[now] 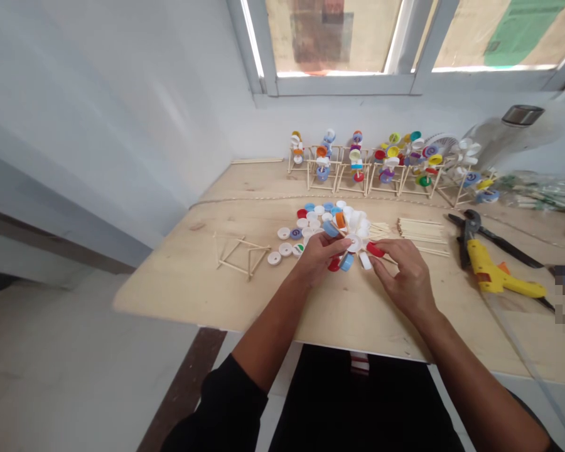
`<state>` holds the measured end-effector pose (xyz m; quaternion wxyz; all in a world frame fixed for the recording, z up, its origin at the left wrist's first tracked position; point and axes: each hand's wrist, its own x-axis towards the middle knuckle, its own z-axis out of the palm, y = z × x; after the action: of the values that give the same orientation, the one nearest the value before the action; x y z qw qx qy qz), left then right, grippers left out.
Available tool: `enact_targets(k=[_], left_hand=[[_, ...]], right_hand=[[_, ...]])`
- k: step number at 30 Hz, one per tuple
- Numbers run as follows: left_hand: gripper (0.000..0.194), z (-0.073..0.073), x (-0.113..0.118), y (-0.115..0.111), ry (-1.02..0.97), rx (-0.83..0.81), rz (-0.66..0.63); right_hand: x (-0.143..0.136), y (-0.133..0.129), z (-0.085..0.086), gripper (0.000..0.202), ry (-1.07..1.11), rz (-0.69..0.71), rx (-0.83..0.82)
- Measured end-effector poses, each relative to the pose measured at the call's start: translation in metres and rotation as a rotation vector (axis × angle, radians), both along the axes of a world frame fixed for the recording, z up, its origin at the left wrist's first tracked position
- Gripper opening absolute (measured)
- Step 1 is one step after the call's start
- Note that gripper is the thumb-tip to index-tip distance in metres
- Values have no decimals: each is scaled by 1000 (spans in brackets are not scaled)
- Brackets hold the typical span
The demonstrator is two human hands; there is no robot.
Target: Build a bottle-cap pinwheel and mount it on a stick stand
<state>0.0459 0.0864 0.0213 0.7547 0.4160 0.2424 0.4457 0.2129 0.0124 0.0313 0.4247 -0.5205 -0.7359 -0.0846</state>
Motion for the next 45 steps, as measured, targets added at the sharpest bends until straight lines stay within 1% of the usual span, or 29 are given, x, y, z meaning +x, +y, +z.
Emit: enact_targets(k=[6,15,19,30,40,45], left_hand=[[22,2,1,-2,-8,8,8],[26,4,-1,-3,24,-2,2],[30,4,0,-2,53,-10,-1],[31,6,1,-4,108,-35,17],[32,3,1,-3,131,-46,7],[34,5,0,-4,146,-54,-6]], right_hand=[[0,0,-5,12,-20,-40,35],[1,0,-9,16,29,-21,4],[0,0,-10,15,48,-16,-7],[-2,1,-15,10,46,-36,14],[-4,-1,-13,9,81,-30,-3],[-5,-2,-13,9,95,-42,2]])
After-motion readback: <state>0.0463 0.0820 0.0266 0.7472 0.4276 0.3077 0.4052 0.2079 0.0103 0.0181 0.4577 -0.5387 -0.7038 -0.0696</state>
